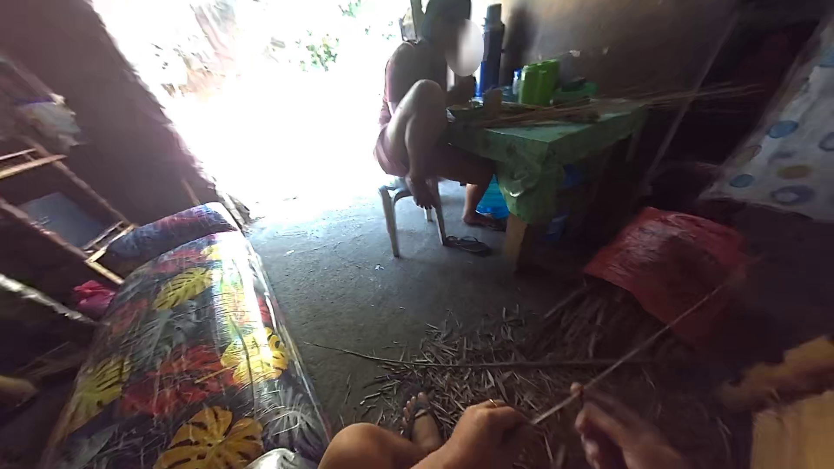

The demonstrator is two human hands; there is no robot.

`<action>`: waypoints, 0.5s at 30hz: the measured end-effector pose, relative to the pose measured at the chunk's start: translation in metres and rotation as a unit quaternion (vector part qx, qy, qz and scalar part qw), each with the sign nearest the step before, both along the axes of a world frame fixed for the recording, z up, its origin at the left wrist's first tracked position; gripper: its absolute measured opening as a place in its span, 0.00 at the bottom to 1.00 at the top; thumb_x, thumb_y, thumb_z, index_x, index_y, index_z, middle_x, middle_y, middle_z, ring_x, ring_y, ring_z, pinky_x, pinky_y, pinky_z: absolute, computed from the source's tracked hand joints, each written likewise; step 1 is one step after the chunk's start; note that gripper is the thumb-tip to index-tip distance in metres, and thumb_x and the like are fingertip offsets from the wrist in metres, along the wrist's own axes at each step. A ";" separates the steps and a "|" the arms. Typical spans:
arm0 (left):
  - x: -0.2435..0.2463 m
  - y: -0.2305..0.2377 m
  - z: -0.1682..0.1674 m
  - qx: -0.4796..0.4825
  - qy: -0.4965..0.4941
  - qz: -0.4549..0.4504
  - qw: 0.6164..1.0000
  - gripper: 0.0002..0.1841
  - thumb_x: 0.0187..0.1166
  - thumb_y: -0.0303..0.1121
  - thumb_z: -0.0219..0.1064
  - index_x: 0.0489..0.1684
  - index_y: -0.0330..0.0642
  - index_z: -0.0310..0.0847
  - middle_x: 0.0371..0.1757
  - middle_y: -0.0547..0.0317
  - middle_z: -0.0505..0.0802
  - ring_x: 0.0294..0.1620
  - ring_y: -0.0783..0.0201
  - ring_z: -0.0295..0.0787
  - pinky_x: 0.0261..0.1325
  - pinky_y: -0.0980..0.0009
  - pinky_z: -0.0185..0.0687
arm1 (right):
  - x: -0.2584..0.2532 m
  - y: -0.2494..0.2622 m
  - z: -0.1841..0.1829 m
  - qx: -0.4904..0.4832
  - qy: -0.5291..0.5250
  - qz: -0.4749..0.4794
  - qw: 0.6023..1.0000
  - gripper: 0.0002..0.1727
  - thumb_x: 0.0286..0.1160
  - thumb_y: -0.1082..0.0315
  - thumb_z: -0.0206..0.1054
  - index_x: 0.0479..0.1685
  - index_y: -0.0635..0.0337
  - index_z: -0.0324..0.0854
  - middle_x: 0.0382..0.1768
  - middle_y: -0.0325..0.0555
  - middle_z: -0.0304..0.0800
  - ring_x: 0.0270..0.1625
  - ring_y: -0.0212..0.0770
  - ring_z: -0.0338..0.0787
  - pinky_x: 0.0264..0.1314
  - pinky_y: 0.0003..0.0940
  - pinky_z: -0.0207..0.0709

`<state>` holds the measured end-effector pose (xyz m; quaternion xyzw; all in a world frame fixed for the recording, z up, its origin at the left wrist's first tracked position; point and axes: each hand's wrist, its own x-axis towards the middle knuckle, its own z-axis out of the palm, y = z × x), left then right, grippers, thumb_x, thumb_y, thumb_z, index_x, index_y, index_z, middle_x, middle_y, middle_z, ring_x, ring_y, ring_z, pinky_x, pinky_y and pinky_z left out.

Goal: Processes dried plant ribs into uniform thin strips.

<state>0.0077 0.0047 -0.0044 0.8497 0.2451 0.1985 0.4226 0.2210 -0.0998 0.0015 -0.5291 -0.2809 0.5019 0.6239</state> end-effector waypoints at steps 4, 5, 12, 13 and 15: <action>0.001 -0.003 0.004 0.041 0.062 0.013 0.997 0.14 0.89 0.37 0.59 0.52 0.42 0.90 0.47 0.53 0.94 0.51 0.59 0.92 0.59 0.57 0.87 | 0.044 0.008 0.016 0.014 0.053 -0.123 0.991 0.19 0.90 0.65 0.49 0.74 0.55 0.75 0.25 0.36 0.85 0.16 0.27 0.78 0.17 0.22 0.75; 0.003 -0.004 0.003 0.045 0.077 0.012 0.996 0.14 0.90 0.38 0.57 0.53 0.42 0.90 0.48 0.53 0.93 0.52 0.59 0.91 0.60 0.57 0.87 | 0.044 0.007 0.018 0.020 0.066 -0.129 0.989 0.19 0.91 0.65 0.48 0.73 0.56 0.75 0.26 0.37 0.86 0.17 0.28 0.78 0.17 0.22 0.75; 0.003 0.000 0.002 0.017 0.062 0.021 0.998 0.15 0.90 0.35 0.53 0.52 0.40 0.88 0.49 0.56 0.93 0.51 0.65 0.90 0.61 0.63 0.86 | -0.021 -0.002 0.007 -0.046 0.084 0.038 0.995 0.18 0.85 0.71 0.60 0.70 0.64 0.81 0.31 0.45 0.90 0.22 0.32 0.83 0.24 0.27 0.79; 0.001 0.002 0.002 0.023 0.056 0.015 0.998 0.15 0.91 0.36 0.53 0.51 0.41 0.89 0.48 0.57 0.93 0.50 0.67 0.90 0.59 0.64 0.86 | -0.015 -0.001 0.010 -0.029 0.084 0.018 0.996 0.18 0.86 0.71 0.59 0.70 0.64 0.80 0.30 0.44 0.89 0.22 0.32 0.83 0.23 0.26 0.79; -0.002 0.005 0.002 0.037 0.049 -0.005 0.998 0.15 0.91 0.38 0.55 0.49 0.43 0.89 0.46 0.59 0.93 0.48 0.69 0.90 0.58 0.68 0.86 | 0.013 0.000 0.017 -0.001 0.077 -0.055 0.995 0.19 0.88 0.69 0.54 0.72 0.63 0.77 0.28 0.41 0.87 0.20 0.30 0.81 0.20 0.25 0.77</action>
